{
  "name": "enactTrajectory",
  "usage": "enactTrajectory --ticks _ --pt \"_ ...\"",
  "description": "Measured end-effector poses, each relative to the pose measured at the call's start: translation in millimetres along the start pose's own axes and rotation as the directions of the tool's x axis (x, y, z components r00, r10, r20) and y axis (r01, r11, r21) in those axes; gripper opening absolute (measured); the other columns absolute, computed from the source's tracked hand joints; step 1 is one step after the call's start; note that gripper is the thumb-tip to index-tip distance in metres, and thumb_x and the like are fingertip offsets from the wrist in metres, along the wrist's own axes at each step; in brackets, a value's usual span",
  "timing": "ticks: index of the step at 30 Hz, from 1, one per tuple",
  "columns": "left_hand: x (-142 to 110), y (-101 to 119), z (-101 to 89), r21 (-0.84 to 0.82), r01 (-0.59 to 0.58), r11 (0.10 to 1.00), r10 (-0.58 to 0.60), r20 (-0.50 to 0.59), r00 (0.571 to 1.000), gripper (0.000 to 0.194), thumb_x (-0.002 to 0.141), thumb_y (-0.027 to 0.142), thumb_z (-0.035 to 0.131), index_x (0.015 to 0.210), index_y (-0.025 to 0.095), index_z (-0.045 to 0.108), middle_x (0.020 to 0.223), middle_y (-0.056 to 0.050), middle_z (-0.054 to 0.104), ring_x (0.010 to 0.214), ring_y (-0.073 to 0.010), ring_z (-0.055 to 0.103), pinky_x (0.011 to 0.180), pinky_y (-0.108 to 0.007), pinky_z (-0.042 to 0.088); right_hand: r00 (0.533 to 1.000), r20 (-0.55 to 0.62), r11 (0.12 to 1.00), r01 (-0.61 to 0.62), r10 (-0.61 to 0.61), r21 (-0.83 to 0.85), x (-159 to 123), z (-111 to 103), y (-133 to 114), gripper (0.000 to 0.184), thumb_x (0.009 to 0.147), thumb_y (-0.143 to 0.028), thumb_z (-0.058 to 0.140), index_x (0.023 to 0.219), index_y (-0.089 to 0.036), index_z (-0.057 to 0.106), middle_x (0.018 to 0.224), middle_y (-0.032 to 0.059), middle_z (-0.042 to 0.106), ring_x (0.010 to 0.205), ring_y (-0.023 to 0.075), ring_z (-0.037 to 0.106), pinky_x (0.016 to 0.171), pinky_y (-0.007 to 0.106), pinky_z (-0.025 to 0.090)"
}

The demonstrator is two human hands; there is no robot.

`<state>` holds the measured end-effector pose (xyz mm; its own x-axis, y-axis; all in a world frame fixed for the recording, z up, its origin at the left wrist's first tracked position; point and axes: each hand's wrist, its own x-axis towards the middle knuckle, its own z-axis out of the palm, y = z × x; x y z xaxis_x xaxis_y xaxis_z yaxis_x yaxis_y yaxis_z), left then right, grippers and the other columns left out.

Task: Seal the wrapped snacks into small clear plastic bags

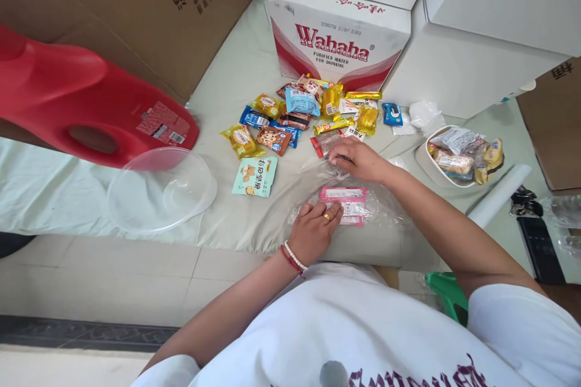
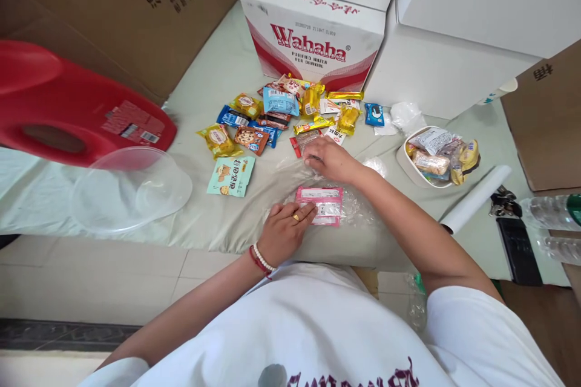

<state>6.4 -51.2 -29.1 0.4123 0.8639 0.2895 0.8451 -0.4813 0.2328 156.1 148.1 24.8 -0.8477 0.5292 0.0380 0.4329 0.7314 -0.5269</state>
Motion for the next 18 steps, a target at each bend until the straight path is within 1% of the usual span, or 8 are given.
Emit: enactTrajectory --ticks 2,5,7,10,12,14,16,18 --pt "0.4 1.2 -1.6 -0.032 0.025 0.999 -0.024 0.02 1.0 0.039 0.098 0.012 0.049 0.131 0.023 0.067 0.135 -0.006 0.07 0.101 -0.0229 0.063 0.074 -0.041 0.038 0.996 0.049 0.995 -0.068 0.071 -0.073 -6.6 -14.0 -17.2 0.025 0.104 -0.027 0.042 0.109 -0.017 0.064 0.1 0.0082 0.07 0.089 0.0202 0.06 0.08 0.03 0.04" --pt "2.7 3.3 -1.6 -0.067 0.05 0.996 -0.048 0.03 0.998 0.039 0.098 0.013 0.048 0.131 0.024 0.066 0.135 -0.006 0.07 0.101 -0.0236 0.063 0.075 -0.042 0.04 0.981 0.089 0.933 -0.136 0.174 -0.333 -27.2 -17.5 -50.6 0.024 0.104 -0.024 0.04 0.114 -0.017 0.061 0.101 0.011 0.069 0.075 0.0185 0.058 0.064 0.028 0.031" --pt "4.4 3.6 1.2 -0.083 0.061 0.995 -0.059 0.027 0.998 0.037 0.099 0.013 0.048 0.127 0.023 0.068 0.129 -0.007 0.073 0.1 -0.0237 0.064 0.075 -0.041 0.042 0.976 0.163 0.899 -0.061 0.145 -0.434 -45.5 -5.5 -69.8 0.022 0.102 -0.02 0.043 0.115 -0.017 0.061 0.103 0.012 0.069 0.073 0.0179 0.058 0.06 0.03 0.026" --pt "0.9 -0.5 6.9 -0.159 0.12 0.98 -0.114 0.05 0.992 0.03 0.097 0.013 0.048 0.108 0.022 0.075 0.103 -0.009 0.078 0.093 -0.0243 0.066 0.078 -0.04 0.046 0.956 0.288 0.902 0.074 0.057 -0.425 -72.4 25.6 -83.5 0.024 0.1 -0.016 0.045 0.118 -0.017 0.06 0.101 0.0109 0.068 0.076 0.0192 0.059 0.059 0.031 0.025" --pt "-9.4 -7.0 7.9 -0.264 0.136 0.955 -0.127 0.05 0.991 0.029 0.094 0.013 0.048 0.098 0.021 0.075 0.092 -0.008 0.077 0.09 -0.0241 0.068 0.08 -0.04 0.05 0.952 0.304 0.909 0.088 0.044 -0.407 -86.0 47.5 -83.4 0.031 0.098 -0.012 0.044 0.126 -0.017 0.059 0.102 0.0101 0.067 0.078 0.0198 0.059 0.059 0.031 0.026" --pt "-24.9 -16.0 4.5 -0.412 0.124 0.903 -0.143 -0.014 0.99 0.032 0.092 0.011 0.045 0.098 0.022 0.074 0.096 -0.008 0.077 0.092 -0.0221 0.069 0.083 -0.038 0.054 0.957 0.286 0.913 0.07 0.053 -0.403 -94.7 65.4 -80.8 0.042 0.097 -0.009 0.044 0.137 -0.019 0.054 0.103 0.0089 0.067 0.078 0.0198 0.058 0.059 0.031 0.027" --pt "-39.7 -26.0 -2.5 -0.535 0.184 0.824 -0.301 -0.14 0.943 0.035 0.093 0.011 0.04 0.101 0.022 0.072 0.104 -0.007 0.076 0.097 -0.0196 0.07 0.087 -0.036 0.056 0.961 0.271 0.916 0.052 0.063 -0.398 -98.6 77.1 -80.2 0.052 0.096 -0.008 0.044 0.145 -0.023 0.049 0.103 0.008 0.067 0.078 0.02 0.057 0.061 0.031 0.027" --pt "-46.8 -34.4 -9.8 -0.555 0.356 0.752 -0.556 -0.243 0.795 0.034 0.096 0.016 0.038 0.11 0.022 0.068 0.114 -0.009 0.073 0.108 -0.0211 0.067 0.095 -0.04 0.054 0.961 0.26 0.921 0.015 0.094 -0.389 -99.0 82.5 -82.3 0.055 0.096 -0.008 0.046 0.147 -0.026 0.049 0.103 0.0076 0.067 0.078 0.02 0.057 0.061 0.031 0.025"
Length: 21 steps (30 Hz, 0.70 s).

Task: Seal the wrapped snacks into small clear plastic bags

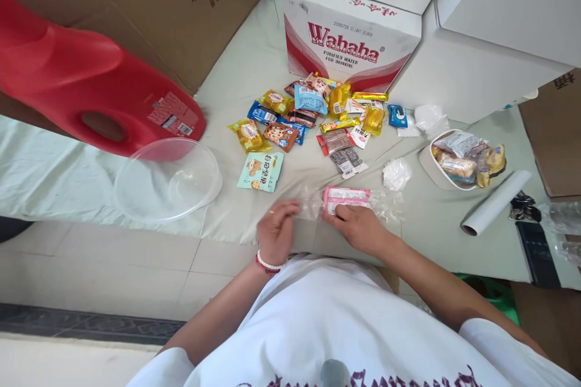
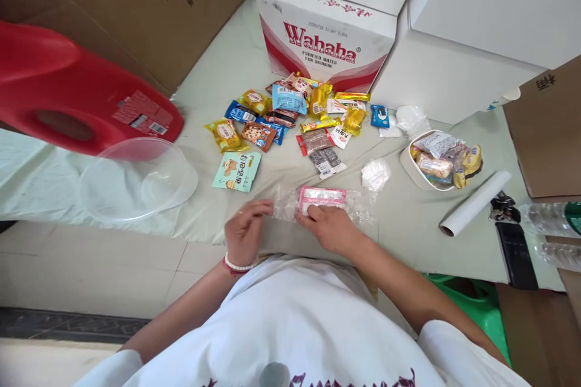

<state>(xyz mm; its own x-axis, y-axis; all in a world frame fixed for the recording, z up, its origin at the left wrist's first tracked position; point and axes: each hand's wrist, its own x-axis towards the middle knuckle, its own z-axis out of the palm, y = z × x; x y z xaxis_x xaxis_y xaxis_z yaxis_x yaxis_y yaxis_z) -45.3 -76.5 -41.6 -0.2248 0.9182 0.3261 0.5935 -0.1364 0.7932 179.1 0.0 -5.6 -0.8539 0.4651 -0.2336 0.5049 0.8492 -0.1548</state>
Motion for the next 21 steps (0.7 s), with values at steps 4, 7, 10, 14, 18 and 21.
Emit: enactTrajectory --ticks 4,7,10,14,18,21 --pt "13.1 4.0 0.3 0.33 0.181 0.926 -0.175 -0.05 0.983 0.038 0.092 0.038 0.058 0.123 0.017 0.064 0.145 -0.02 0.054 0.139 -0.0391 0.043 0.112 -0.063 0.037 0.998 0.007 0.996 -0.069 0.069 0.062 1.1 -4.4 -5.0 0.049 0.099 -0.015 0.047 0.146 -0.029 0.054 0.103 0.008 0.066 0.075 0.019 0.055 0.06 0.032 0.023" --pt "19.2 15.6 8.5 0.345 0.151 0.926 -0.198 0.107 0.974 0.018 0.086 0.033 0.065 0.096 0.019 0.07 0.131 -0.017 0.062 0.128 -0.0374 0.052 0.104 -0.057 0.045 0.997 -0.01 0.992 -0.073 0.074 0.102 -0.5 -8.9 -4.6 0.044 0.102 -0.018 0.045 0.142 -0.029 0.058 0.101 0.0079 0.065 0.075 0.0186 0.053 0.06 0.031 0.023" --pt "19.3 32.5 12.9 0.147 0.21 0.966 -0.224 0.086 0.971 0.011 0.089 0.025 0.058 0.08 0.021 0.064 0.091 -0.005 0.066 0.083 -0.0199 0.063 0.078 -0.035 0.054 0.996 -0.031 0.985 -0.074 0.08 0.156 -2.5 -9.3 -4.1 0.038 0.103 -0.02 0.042 0.135 -0.028 0.063 0.097 0.0072 0.064 0.075 0.0183 0.051 0.06 0.029 0.026" --pt "22.1 54.9 29.6 0.027 0.061 0.998 -0.065 0.18 0.981 0.015 0.089 0.015 0.052 0.086 0.022 0.064 0.086 -0.004 0.067 0.081 -0.0184 0.063 0.077 -0.033 0.053 0.989 -0.114 0.955 -0.058 0.095 0.291 -5.1 -2.9 -6.7 0.03 0.102 -0.022 0.044 0.117 -0.019 0.07 0.094 0.0084 0.062 0.079 0.0197 0.051 0.066 0.029 0.038" --pt "30.2 62.4 52.7 0.068 -0.189 0.98 0.155 0.344 0.926 0.026 0.094 0.015 0.045 0.106 0.018 0.067 0.113 -0.012 0.07 0.109 -0.0253 0.062 0.098 -0.044 0.052 0.96 -0.262 0.891 0.033 0.098 0.453 -20.4 2.1 -3.7 0.025 0.099 -0.019 0.047 0.109 -0.017 0.07 0.103 0.0114 0.061 0.091 0.022 0.056 0.076 0.033 0.049" --pt "34.0 61.1 56.8 0.132 -0.266 0.955 0.19 0.417 0.889 0.028 0.098 0.021 0.043 0.11 0.017 0.068 0.121 -0.012 0.069 0.11 -0.0258 0.06 0.097 -0.043 0.052 0.901 -0.376 0.864 0.004 0.215 0.504 -42.7 -1.2 9.7 0.031 0.1 -0.022 0.049 0.127 -0.025 0.064 0.124 0.0123 0.059 0.099 0.0222 0.059 0.084 0.037 0.054"
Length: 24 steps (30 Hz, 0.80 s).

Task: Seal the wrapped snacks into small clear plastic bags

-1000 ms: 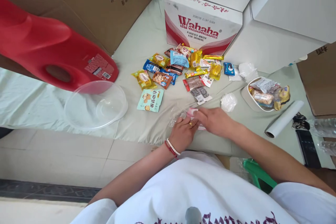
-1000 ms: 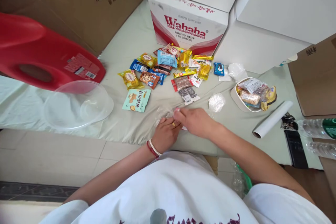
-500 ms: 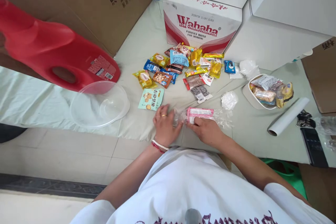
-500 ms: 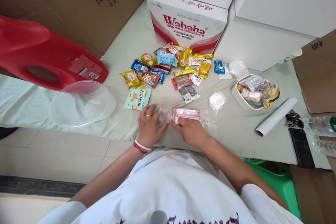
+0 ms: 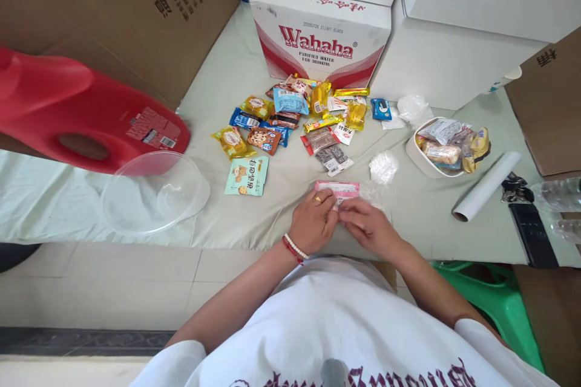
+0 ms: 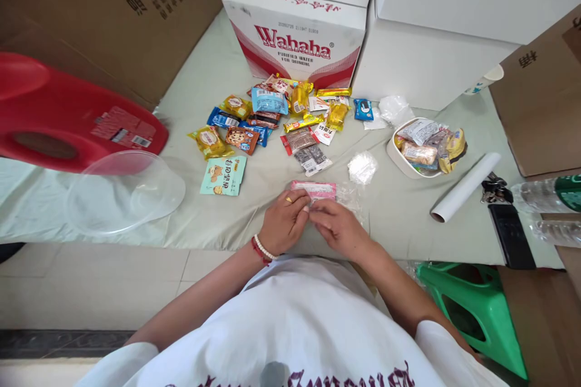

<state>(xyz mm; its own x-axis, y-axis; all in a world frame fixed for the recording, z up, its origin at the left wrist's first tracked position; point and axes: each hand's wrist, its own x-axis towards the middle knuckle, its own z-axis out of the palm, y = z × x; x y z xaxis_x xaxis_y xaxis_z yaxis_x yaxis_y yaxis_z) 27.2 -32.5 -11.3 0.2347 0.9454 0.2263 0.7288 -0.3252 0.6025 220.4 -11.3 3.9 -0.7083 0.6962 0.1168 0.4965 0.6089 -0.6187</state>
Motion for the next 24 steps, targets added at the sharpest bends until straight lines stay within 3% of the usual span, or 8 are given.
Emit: enactTrajectory --ticks 4,6,9,11,14,16,20,24 --pt "-1.6 -1.9 -2.8 0.059 -0.009 0.998 0.007 0.042 0.999 0.027 0.092 0.025 0.052 0.114 0.02 0.068 0.123 -0.01 0.068 0.107 -0.0268 0.06 0.089 -0.043 0.053 0.962 -0.188 0.953 -0.232 0.196 -0.196 -14.9 -30.7 18.7 0.064 0.093 -0.041 0.066 0.151 -0.027 0.044 0.152 0.0179 0.041 0.126 0.0343 0.051 0.103 0.054 0.048" --pt "-2.5 -2.2 -2.5 0.076 -0.012 0.997 0.008 0.052 0.999 0.032 0.088 0.024 0.056 0.117 0.021 0.068 0.124 -0.01 0.067 0.108 -0.0281 0.059 0.086 -0.043 0.053 0.945 -0.248 0.95 -0.259 0.213 -0.173 -18.4 -41.7 25.7 0.062 0.093 -0.046 0.066 0.149 -0.026 0.046 0.148 0.0177 0.045 0.133 0.0355 0.047 0.109 0.055 0.044" --pt "-3.3 -3.0 -0.1 0.064 -0.015 0.998 0.011 0.054 0.998 0.035 0.086 0.022 0.056 0.119 0.022 0.068 0.124 -0.01 0.066 0.109 -0.0281 0.058 0.087 -0.043 0.052 0.898 -0.344 0.951 -0.306 0.273 -0.045 -20.2 -48.2 30.1 0.051 0.096 -0.047 0.06 0.141 -0.025 0.052 0.137 0.0162 0.053 0.124 0.0303 0.055 0.102 0.047 0.049" --pt "-3.7 -3.5 1.9 0.067 -0.017 0.998 0.014 0.049 0.999 0.036 0.087 0.023 0.056 0.121 0.022 0.068 0.124 -0.01 0.065 0.109 -0.0281 0.057 0.089 -0.043 0.052 0.908 -0.303 0.95 -0.31 0.289 -0.023 -18.9 -47.0 31.1 0.049 0.095 -0.048 0.062 0.137 -0.024 0.056 0.128 0.0148 0.06 0.114 0.0291 0.059 0.096 0.044 0.051" --pt "-4.2 -3.7 4.5 0.116 -0.027 0.993 0.02 0.056 0.998 0.042 0.09 0.027 0.057 0.13 0.023 0.066 0.127 -0.011 0.063 0.11 -0.0297 0.055 0.089 -0.045 0.051 0.938 -0.199 0.954 -0.298 0.285 -0.035 -13.1 -44.2 34.3 0.029 0.098 -0.044 0.057 0.115 -0.023 0.067 0.099 0.0093 0.07 0.096 0.0268 0.06 0.09 0.042 0.049" --pt "-4.1 -3.5 5.8 0.142 -0.036 0.989 0.027 0.065 0.998 0.045 0.091 0.029 0.057 0.135 0.025 0.064 0.128 -0.012 0.063 0.11 -0.0303 0.054 0.088 -0.045 0.05 0.929 -0.213 0.949 -0.313 0.301 -0.023 -7.8 -46.2 37.3 0.025 0.101 -0.04 0.051 0.101 -0.023 0.07 0.088 0.0069 0.07 0.088 0.0246 0.058 0.088 0.039 0.047" --pt "-2.7 -3.3 7.7 0.157 -0.035 0.987 0.024 0.074 0.997 0.044 0.094 0.029 0.055 0.137 0.025 0.063 0.127 -0.012 0.062 0.111 -0.0297 0.053 0.089 -0.044 0.049 0.918 -0.214 0.941 -0.339 0.334 0.014 -0.7 -59.4 39.3 0.025 0.101 -0.041 0.051 0.095 -0.023 0.068 0.086 0.006 0.068 0.089 0.0233 0.058 0.086 0.036 0.046" --pt "-0.7 -3.9 10.5 0.201 -0.027 0.979 0.016 0.058 0.998 0.044 0.099 0.029 0.048 0.142 0.025 0.058 0.126 -0.011 0.065 0.11 -0.0277 0.055 0.087 -0.041 0.048 0.961 -0.096 0.965 -0.251 0.258 0.077 -8.7 -69.3 33.4 0.024 0.102 -0.04 0.05 0.096 -0.023 0.066 0.084 0.0053 0.066 0.085 0.0218 0.058 0.082 0.035 0.047"
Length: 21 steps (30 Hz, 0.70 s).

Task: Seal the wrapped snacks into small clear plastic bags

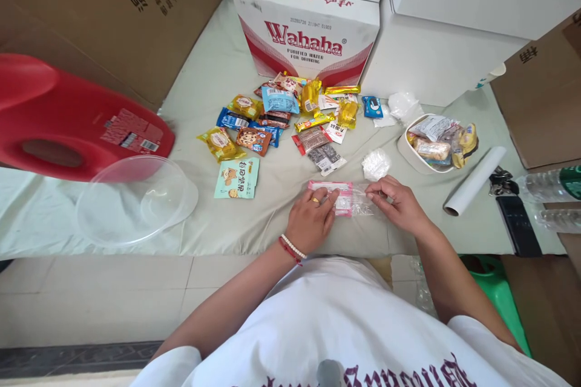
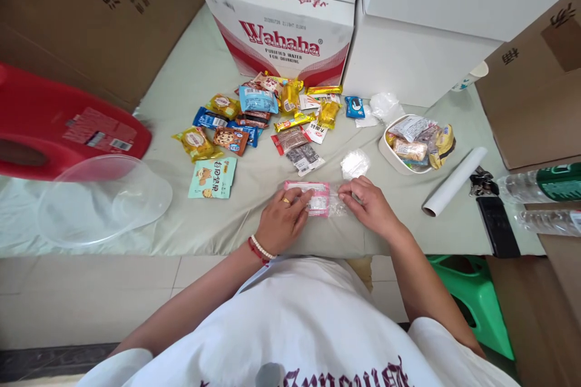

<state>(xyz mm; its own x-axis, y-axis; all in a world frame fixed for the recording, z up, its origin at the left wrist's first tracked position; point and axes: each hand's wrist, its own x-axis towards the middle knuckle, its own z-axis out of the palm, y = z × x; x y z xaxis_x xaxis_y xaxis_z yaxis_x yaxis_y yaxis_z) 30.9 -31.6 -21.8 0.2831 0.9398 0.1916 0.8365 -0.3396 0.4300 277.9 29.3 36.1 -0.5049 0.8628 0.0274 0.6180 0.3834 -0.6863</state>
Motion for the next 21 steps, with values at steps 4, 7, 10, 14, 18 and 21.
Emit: enactTrajectory --ticks 4,7,10,14,18,21 --pt "-0.3 0.7 4.0 0.094 -0.032 0.995 0.034 -0.013 0.999 0.04 0.099 0.025 0.051 0.138 0.027 0.06 0.124 -0.01 0.068 0.102 -0.0264 0.059 0.079 -0.039 0.045 0.997 0.042 0.996 -0.069 0.067 0.052 -15.1 8.7 6.0 0.028 0.1 -0.038 0.054 0.123 -0.023 0.061 0.085 0.0033 0.064 0.081 0.0202 0.058 0.08 0.034 0.047" --pt "-4.4 2.7 7.1 0.184 -0.072 0.98 0.081 -0.043 0.996 0.033 0.097 0.021 0.055 0.127 0.027 0.066 0.128 -0.01 0.07 0.102 -0.0252 0.063 0.076 -0.039 0.042 0.937 0.129 0.942 -0.332 0.324 0.043 -17.4 27.8 17.1 0.067 0.094 -0.037 0.06 0.154 -0.021 0.034 0.077 -0.0023 0.061 0.068 0.0181 0.056 0.069 0.031 0.047" --pt "-11.2 4.4 10.2 0.24 -0.096 0.966 0.133 -0.143 0.981 0.033 0.098 0.019 0.054 0.128 0.025 0.066 0.129 -0.009 0.071 0.115 -0.0248 0.063 0.088 -0.042 0.041 0.896 0.055 0.889 -0.427 0.44 -0.165 -15.2 43.5 23.3 0.057 0.089 -0.037 0.066 0.142 -0.022 0.053 0.078 0.0009 0.06 0.075 0.0208 0.058 0.072 0.032 0.047" --pt "-18.8 4.4 13.1 0.261 -0.129 0.957 0.183 -0.193 0.964 0.035 0.099 0.016 0.051 0.131 0.023 0.065 0.13 -0.01 0.072 0.126 -0.0236 0.062 0.102 -0.041 0.037 0.952 -0.141 0.882 -0.306 0.273 -0.358 -17.4 38.7 15.7 0.013 0.085 -0.031 0.067 0.09 -0.02 0.072 0.118 0.0154 0.06 0.113 0.0331 0.052 0.092 0.043 0.045" --pt "-20.7 5.9 14.6 0.237 -0.139 0.962 0.177 -0.145 0.974 0.038 0.1 0.014 0.049 0.134 0.022 0.063 0.135 -0.011 0.07 0.128 -0.0233 0.062 0.101 -0.041 0.04 0.965 -0.086 0.934 -0.261 0.247 -0.243 -8.2 19.6 -9.5 0.007 0.087 -0.026 0.06 0.09 -0.021 0.065 0.112 0.0108 0.065 0.094 0.024 0.061 0.078 0.033 0.046" --pt "-19.5 8.2 16.2 0.226 -0.144 0.964 0.171 -0.103 0.98 0.039 0.099 0.013 0.047 0.134 0.022 0.063 0.138 -0.011 0.067 0.13 -0.0237 0.061 0.102 -0.042 0.042 0.971 -0.004 0.952 -0.236 0.24 -0.197 18.5 25.7 -35.5 0.006 0.088 -0.019 0.055 0.09 -0.022 0.06 0.081 0.0011 0.065 0.071 0.0174 0.058 0.068 0.027 0.04"
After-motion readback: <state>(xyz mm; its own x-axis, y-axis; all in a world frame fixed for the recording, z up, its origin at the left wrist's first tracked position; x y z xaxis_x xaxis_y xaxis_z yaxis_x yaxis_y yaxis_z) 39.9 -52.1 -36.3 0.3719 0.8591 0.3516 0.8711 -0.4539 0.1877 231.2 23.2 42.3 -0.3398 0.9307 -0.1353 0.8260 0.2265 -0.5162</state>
